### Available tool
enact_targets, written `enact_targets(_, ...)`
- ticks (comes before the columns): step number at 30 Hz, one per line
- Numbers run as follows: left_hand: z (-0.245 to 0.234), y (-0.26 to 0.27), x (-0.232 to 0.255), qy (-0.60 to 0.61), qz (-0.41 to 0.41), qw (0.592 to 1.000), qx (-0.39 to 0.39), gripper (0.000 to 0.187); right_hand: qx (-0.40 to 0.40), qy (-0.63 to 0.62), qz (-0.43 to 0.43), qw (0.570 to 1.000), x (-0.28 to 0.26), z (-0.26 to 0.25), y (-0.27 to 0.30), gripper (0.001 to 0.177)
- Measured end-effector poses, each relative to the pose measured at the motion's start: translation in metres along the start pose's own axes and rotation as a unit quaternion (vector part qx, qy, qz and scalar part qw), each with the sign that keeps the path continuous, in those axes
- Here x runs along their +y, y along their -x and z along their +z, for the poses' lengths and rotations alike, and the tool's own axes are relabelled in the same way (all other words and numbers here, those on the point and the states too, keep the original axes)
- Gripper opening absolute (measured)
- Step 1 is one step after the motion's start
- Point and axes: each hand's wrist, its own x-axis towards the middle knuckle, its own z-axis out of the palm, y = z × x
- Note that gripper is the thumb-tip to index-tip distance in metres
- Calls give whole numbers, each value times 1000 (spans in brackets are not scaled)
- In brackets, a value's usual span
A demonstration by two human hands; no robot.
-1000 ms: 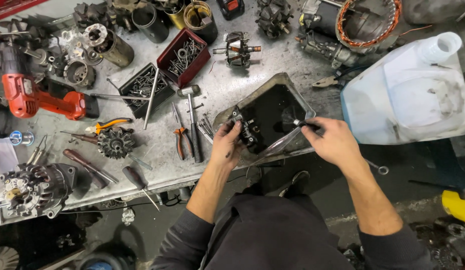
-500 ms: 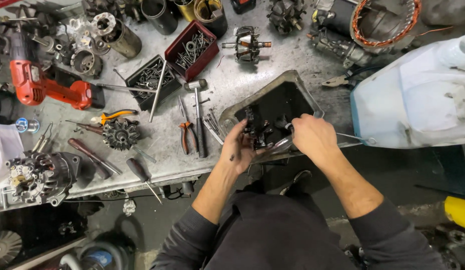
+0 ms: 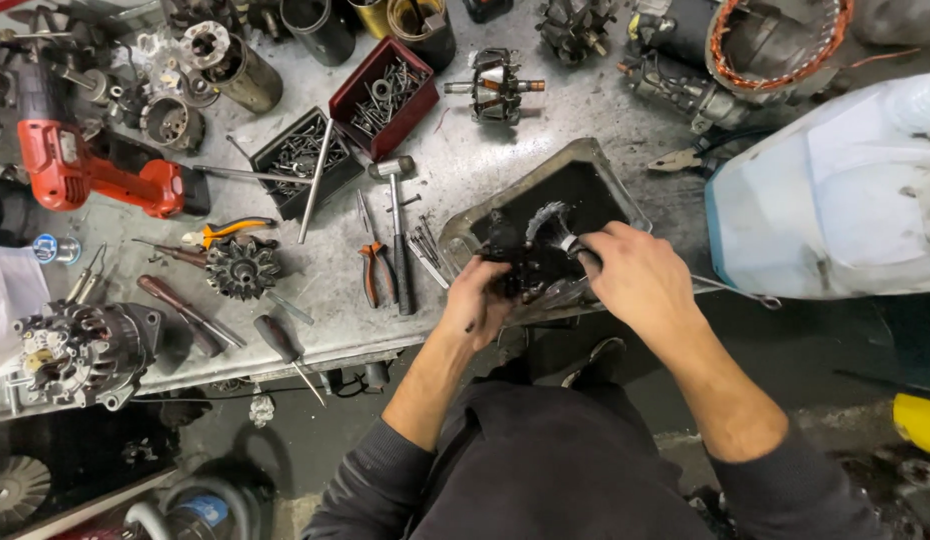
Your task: The person pours a cleaning liquid from a white plastic jug into a metal tray containing a mechanical part. They then use a brush to scrub the part thoroughly while it is submerged in the liquid, rotating it to clean different sides.
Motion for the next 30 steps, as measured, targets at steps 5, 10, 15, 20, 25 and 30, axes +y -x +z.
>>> enact_targets(5, 32, 20, 15, -8, -21, 998, -58, 49, 63, -63, -21, 996, -4, -9, 10, 22)
enact_targets(10, 44, 29, 23, 20, -38, 991, -128, 59, 69, -69, -39, 994, -8, -19, 13, 21)
enact_targets(15, 11, -4, -2, 25, 12, 987, -158, 49, 107, 33, -107, 988, -20, -28, 21, 25)
enact_targets(20, 23, -8, 0, -25, 35, 996, -84, 49, 121, 211, -198, 949, -38, -20, 25, 9)
enact_targets(25, 36, -9, 9, -48, 40, 998, -28, 55, 113, 193, -182, 958, -33, -21, 13, 5)
enact_targets(30, 29, -17, 1, -45, 45, 998, -25, 53, 109, 174, -175, 963, -35, -18, 7, 7)
